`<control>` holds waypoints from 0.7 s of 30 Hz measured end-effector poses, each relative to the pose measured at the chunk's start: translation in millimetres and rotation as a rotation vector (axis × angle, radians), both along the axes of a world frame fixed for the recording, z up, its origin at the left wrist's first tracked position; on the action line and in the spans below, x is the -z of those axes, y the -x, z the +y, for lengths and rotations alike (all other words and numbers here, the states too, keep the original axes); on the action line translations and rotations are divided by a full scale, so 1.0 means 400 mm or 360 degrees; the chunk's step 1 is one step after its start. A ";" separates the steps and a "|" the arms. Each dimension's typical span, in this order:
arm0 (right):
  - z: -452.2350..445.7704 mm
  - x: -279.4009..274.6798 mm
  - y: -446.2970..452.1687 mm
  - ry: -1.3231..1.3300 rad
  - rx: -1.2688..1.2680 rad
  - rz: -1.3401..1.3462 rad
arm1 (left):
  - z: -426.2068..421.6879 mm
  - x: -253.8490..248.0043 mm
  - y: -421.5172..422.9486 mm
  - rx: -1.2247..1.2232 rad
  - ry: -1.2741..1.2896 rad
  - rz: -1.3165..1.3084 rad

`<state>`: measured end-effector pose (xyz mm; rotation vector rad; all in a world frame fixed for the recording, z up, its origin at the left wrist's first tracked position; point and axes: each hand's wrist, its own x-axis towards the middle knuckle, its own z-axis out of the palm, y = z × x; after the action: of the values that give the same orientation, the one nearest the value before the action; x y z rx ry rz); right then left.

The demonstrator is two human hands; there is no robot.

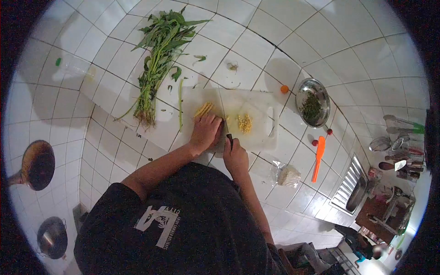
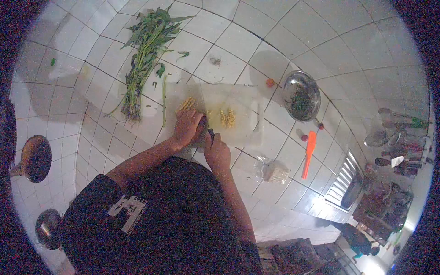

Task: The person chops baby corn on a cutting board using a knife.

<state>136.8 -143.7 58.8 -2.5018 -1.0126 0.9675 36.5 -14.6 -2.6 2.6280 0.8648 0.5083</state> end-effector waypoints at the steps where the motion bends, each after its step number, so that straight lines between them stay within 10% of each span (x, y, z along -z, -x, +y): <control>1: 0.005 -0.008 -0.002 0.0002 -0.0004 -0.0004 | 0.003 -0.002 -0.003 -0.0005 -0.0052 -0.0044; 21: -0.010 -0.015 0.011 -0.0127 0.0047 -0.0045 | 0.003 -0.019 -0.001 0.0003 -0.0026 -0.0100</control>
<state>132.3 -147.7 64.9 -2.4647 -1.0000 0.8683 36.8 -13.3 5.1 2.6124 0.8417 0.5966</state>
